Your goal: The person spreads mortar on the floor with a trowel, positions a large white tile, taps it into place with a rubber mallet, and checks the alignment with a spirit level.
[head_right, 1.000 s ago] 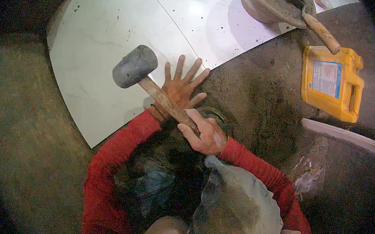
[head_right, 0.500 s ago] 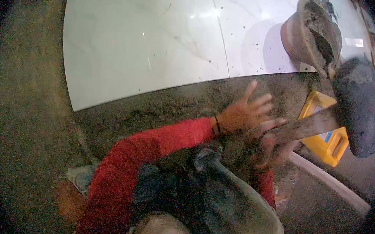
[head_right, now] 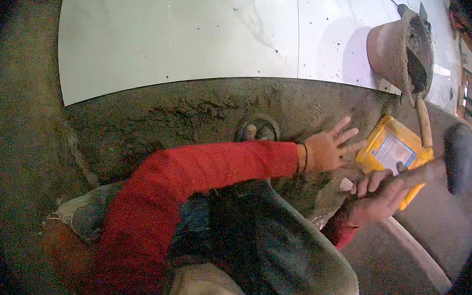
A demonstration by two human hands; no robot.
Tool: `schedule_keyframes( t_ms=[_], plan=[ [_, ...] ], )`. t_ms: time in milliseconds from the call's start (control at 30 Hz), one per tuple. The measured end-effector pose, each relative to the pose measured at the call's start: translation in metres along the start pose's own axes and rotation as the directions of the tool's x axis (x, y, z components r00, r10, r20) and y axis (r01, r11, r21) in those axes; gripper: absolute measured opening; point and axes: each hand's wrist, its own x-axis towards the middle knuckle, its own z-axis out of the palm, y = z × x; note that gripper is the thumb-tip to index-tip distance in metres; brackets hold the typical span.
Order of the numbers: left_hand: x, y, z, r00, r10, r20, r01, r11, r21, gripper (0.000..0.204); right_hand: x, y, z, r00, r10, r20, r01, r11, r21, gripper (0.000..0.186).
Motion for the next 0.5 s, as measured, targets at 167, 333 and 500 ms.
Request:
schedule_keyframes(
  t_ms=[167, 333, 500],
  plan=[
    [0.025, -0.122, -0.075, 0.980, -0.045, 0.196, 0.058, 0.997, -0.059, 0.058, 0.007, -0.012, -0.006, 0.980, -0.191, 0.056, 0.187, 0.980, 0.060, 0.053],
    [-0.030, -0.224, -0.105, 0.952, 0.048, 0.304, -0.131, 0.957, 0.259, 0.051, -0.006, 0.038, -0.002, 0.990, -0.056, 0.130, 0.103, 0.913, -0.395, 0.041],
    [-0.036, -0.245, -0.145, 0.929, -0.014, 0.370, -0.073, 0.973, 0.220, 0.049, -0.018, 0.072, 0.071, 0.779, -0.045, 0.626, 0.492, 0.663, -0.565, 0.034]
  ],
)
